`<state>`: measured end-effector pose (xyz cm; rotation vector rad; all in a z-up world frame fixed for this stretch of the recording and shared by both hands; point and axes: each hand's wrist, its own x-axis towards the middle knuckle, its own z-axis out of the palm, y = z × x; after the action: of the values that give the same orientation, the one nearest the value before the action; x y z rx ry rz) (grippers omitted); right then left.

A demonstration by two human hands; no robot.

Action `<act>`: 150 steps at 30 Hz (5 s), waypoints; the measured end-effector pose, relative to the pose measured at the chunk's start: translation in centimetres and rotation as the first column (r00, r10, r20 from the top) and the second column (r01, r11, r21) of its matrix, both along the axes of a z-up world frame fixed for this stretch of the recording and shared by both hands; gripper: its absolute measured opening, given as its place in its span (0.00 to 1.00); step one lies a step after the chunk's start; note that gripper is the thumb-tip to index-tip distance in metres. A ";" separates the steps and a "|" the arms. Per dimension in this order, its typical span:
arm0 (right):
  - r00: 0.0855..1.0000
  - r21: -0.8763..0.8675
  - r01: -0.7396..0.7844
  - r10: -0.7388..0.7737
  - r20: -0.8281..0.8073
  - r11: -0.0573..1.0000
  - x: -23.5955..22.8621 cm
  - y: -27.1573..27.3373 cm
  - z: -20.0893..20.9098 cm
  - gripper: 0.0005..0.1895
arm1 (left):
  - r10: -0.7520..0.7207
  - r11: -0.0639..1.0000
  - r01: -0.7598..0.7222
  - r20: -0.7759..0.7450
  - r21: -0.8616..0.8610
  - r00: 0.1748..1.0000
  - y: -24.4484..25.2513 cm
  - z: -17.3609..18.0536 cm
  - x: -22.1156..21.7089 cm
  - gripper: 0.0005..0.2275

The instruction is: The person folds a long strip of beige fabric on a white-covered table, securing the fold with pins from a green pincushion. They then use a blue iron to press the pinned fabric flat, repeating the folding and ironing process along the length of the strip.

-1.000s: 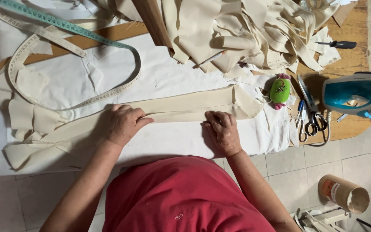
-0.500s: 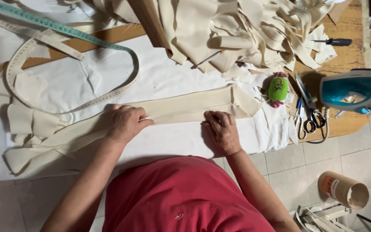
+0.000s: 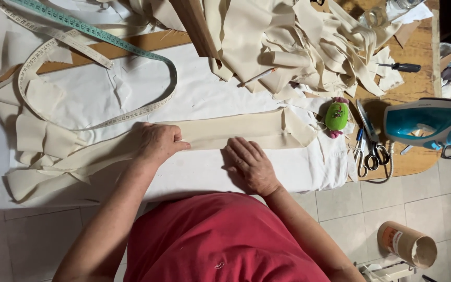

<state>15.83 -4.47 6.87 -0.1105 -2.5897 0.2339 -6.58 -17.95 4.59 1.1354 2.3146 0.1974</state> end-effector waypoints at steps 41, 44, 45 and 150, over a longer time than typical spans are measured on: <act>0.998 -0.005 0.027 -0.026 0.053 1.000 1.2 0.5 -1.1 0.21 | -0.210 0.717 0.544 -0.609 0.437 0.765 1.0 -0.6 9.5 0.09; 0.998 -0.025 0.021 -0.020 0.060 0.999 1.3 0.7 -1.7 0.20 | -0.230 0.697 0.561 -0.602 0.447 0.765 1.4 -0.4 10.8 0.16; 0.998 -0.033 0.024 -0.022 0.060 0.999 1.4 0.7 -2.1 0.20 | -0.246 0.736 0.548 -0.598 0.396 0.763 1.5 -0.4 11.0 0.24; 0.979 -0.379 0.205 -0.185 0.087 0.902 7.2 12.5 -1.0 0.02 | -0.224 0.635 0.627 -0.669 0.452 0.709 10.1 -0.2 14.8 0.06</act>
<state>23.01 8.04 5.90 -0.5218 -2.5234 0.6735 8.26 -7.85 4.42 2.3974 2.3776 0.5957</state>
